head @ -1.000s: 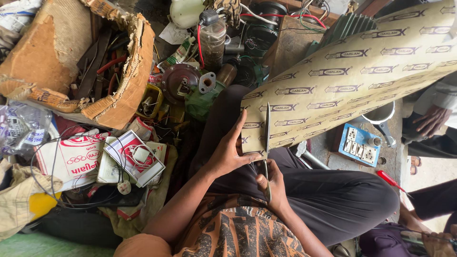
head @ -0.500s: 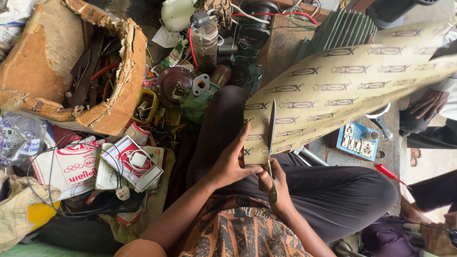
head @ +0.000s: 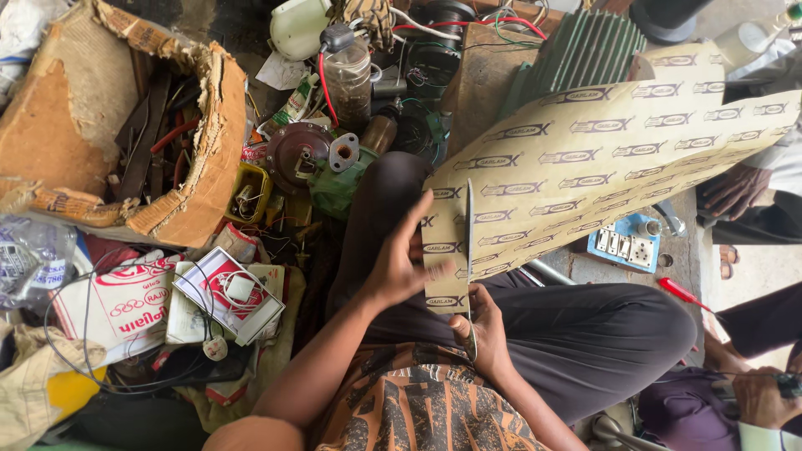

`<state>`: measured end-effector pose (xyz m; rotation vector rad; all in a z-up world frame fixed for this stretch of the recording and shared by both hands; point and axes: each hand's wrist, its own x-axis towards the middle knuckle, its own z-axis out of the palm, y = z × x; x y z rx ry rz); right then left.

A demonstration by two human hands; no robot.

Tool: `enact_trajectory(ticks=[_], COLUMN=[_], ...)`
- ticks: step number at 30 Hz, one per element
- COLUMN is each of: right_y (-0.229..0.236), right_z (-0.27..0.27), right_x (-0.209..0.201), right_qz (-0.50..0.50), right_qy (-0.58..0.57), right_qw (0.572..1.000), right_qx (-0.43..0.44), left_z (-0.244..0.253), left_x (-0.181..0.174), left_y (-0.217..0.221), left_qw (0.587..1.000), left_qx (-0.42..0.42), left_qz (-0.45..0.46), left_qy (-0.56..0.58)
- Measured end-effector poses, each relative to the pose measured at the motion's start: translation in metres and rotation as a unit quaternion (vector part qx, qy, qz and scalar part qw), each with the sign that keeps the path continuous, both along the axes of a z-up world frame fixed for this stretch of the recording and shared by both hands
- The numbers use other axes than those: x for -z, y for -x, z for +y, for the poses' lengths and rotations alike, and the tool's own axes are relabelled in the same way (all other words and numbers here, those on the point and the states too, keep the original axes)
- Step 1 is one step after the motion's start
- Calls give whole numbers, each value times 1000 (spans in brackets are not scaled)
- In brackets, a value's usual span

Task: The person cuts a strip of patterned paper with scissors, wraps it around the end of a green electric motor, and secures it by tapping with a hammer. The person then picks up a green motor housing part.

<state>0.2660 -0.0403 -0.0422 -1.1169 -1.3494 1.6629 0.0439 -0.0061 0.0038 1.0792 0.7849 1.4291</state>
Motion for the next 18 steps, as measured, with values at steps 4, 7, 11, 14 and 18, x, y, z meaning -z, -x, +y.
enact_trajectory(ticks=[4, 7, 11, 14, 18], right_y=[-3, -6, -9, -8, -4], right_z=[-3, -3, -5, -6, -4], right_x=[9, 5, -9, -16, -15], right_qz=[-5, -38, -23, -39, -18], right_qy=[-58, -13, 45, 21, -10], right_qw=[998, 999, 998, 998, 999], right_qx=[-10, 27, 47, 43, 34], left_z=[38, 43, 32, 28, 28], left_x=[-3, -5, -9, -11, -11], left_y=[2, -8, -19, -20, -18], left_qw=[999, 992, 997, 997, 998], left_qx=[-37, -51, -16, -10, 2], left_qz=[39, 87, 57, 49, 47], left_qy=[1, -76, -48, -58, -38])
